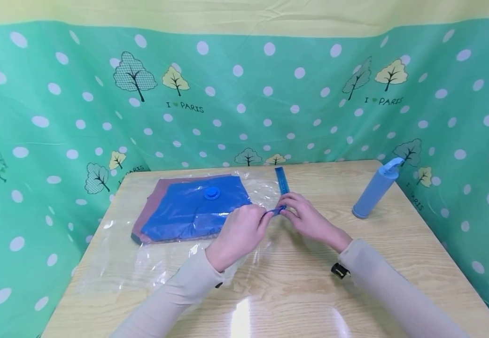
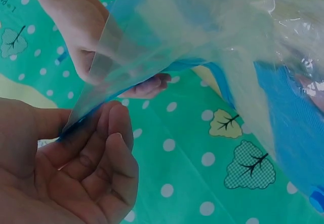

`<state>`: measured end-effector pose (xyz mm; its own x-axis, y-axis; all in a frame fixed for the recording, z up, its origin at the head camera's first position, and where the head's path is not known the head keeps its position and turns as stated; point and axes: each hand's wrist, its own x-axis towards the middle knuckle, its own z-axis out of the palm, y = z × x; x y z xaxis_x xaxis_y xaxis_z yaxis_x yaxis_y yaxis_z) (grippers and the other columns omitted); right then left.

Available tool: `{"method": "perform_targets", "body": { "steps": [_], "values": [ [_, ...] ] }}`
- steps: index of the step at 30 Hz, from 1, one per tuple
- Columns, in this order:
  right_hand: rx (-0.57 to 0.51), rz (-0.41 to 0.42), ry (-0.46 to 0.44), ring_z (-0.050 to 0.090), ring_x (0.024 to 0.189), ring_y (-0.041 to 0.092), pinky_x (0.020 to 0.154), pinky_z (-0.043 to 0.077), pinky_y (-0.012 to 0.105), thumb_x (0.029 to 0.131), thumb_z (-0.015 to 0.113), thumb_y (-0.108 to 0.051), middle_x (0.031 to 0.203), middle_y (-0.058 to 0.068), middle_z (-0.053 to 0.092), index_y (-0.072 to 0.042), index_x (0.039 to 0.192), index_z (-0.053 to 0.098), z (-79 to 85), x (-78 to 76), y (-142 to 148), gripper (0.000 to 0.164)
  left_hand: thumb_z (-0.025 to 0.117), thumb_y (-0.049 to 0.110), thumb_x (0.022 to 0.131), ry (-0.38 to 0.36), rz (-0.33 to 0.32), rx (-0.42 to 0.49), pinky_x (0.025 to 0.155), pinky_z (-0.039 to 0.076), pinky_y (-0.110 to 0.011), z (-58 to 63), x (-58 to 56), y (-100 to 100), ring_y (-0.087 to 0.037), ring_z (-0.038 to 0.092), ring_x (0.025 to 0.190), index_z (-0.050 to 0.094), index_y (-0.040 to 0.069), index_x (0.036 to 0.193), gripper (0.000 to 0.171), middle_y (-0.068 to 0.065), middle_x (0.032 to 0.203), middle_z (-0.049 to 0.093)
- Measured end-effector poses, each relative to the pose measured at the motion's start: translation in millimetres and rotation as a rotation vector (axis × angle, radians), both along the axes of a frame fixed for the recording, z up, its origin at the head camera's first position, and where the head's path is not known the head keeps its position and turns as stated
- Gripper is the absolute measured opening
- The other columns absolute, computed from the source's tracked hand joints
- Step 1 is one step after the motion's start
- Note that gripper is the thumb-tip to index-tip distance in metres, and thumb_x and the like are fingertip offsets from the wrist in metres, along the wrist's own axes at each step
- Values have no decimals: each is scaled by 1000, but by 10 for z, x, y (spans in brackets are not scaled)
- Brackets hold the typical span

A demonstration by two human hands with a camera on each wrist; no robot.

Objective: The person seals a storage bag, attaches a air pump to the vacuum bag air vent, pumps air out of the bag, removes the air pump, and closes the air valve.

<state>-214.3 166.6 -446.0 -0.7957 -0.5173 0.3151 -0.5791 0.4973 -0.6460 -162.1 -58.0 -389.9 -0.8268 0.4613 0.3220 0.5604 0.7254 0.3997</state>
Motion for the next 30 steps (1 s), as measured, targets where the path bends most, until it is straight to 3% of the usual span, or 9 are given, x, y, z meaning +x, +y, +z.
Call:
{"method": "perform_targets", "body": {
  "steps": [9,16,23,30],
  "values": [
    [13,-1,41,60,116,29,102,49,50,101,65,5,119,8,65,-5,108,71,22,-21,-30,13,62,19,109,41,-10,-2,52,44,-27,11,8,-3,-10,51,54,72,12,81,30,8,61,49],
    [31,-17,94,62,109,26,98,51,48,101,66,3,112,5,67,-6,106,70,-38,-103,-46,11,63,18,108,82,-6,15,56,48,-27,9,37,-13,-9,55,57,76,9,85,29,6,63,56],
    [57,-97,76,60,116,31,104,48,52,100,67,2,116,9,67,-4,108,71,-137,-257,26,11,63,17,108,166,-18,28,56,52,-31,48,73,-23,-14,62,60,74,10,82,29,3,66,60],
    [74,-110,77,59,116,36,102,47,56,101,68,-1,117,12,67,-3,110,73,-192,-345,61,10,62,18,108,115,-6,38,52,45,-27,84,63,-40,-10,53,56,73,10,81,31,6,64,54]
  ]
}}
